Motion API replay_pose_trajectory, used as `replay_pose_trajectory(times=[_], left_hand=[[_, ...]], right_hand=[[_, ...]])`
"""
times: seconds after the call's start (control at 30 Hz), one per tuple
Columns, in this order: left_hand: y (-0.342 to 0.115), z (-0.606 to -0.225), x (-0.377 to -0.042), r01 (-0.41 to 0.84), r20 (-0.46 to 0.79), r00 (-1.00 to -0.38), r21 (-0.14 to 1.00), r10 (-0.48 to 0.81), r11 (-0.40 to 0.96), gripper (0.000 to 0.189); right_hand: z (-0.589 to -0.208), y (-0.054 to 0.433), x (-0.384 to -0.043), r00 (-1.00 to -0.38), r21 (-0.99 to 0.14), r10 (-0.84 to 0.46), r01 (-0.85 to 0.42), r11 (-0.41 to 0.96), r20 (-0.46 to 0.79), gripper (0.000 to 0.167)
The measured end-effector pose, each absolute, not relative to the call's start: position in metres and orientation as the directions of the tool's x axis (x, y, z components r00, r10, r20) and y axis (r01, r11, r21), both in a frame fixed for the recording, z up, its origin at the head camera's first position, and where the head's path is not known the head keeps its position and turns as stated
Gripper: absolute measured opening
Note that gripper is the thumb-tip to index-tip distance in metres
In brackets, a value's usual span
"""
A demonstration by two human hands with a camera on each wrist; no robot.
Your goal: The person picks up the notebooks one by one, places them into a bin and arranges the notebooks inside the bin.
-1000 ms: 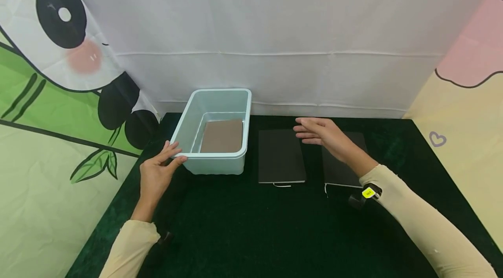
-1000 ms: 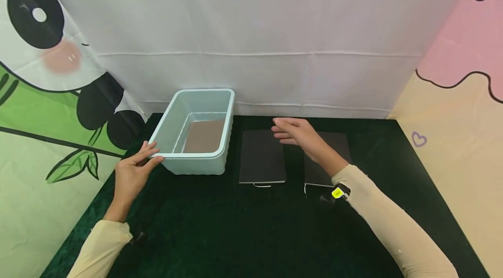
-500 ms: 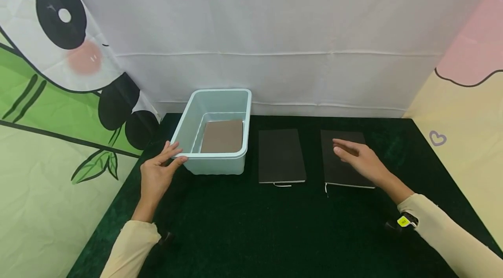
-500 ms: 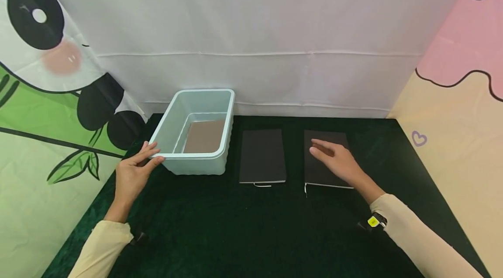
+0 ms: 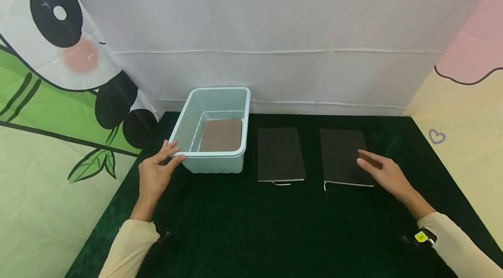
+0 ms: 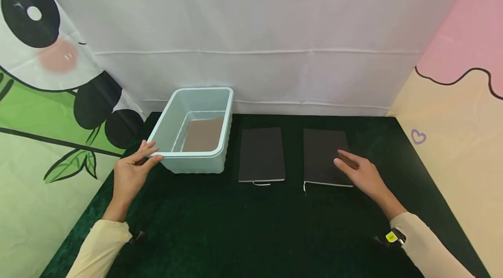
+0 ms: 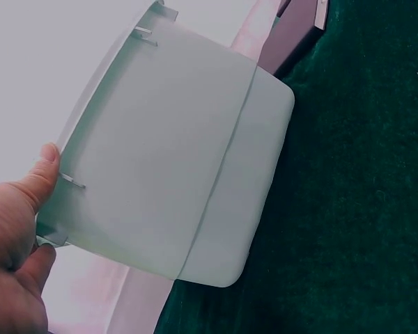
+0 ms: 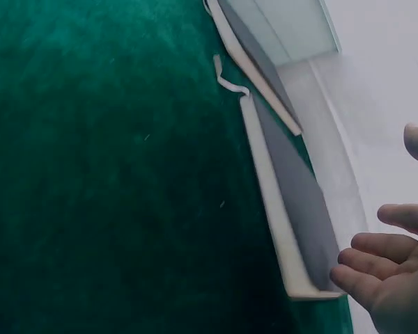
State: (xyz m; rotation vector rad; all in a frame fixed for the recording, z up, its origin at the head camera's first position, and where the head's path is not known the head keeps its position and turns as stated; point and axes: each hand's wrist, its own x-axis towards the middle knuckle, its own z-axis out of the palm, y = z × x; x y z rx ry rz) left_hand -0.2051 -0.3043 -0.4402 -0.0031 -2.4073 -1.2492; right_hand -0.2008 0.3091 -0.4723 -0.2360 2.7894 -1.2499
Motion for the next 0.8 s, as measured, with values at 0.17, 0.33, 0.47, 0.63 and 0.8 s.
replay_pose_trajectory(times=[0.17,0.33,0.47,0.63,0.8], left_hand=[[-0.305,-0.44,-0.204,0.202,0.379,-0.906,0.781,-0.19,0.591,0.038],[-0.306,-0.44,-0.205,0.218,0.394,-0.901,0.775,-0.184,0.593,0.037],[-0.306,-0.44,-0.206,0.215,0.39,-0.903,0.773,-0.179,0.597,0.037],[-0.305,-0.44,-0.206,0.206,0.379,-0.907,0.778,-0.183,0.593,0.037],[-0.304,-0.439,-0.205,0.185,0.361,-0.912,0.785,-0.194,0.592,0.038]], right_hand=[[-0.479,0.316,-0.196,-0.99,-0.743,-0.142,-0.08,0.664,-0.021,0.065],[-0.485,0.32,-0.194,-0.99,-0.732,-0.135,-0.071,0.678,-0.03,0.066],[-0.49,0.323,-0.192,-0.989,-0.734,-0.146,-0.072,0.675,-0.037,0.066],[-0.494,0.325,-0.19,-0.99,-0.716,-0.141,-0.083,0.694,-0.021,0.065],[-0.499,0.327,-0.192,-0.991,-0.689,-0.13,-0.082,0.72,-0.018,0.068]])
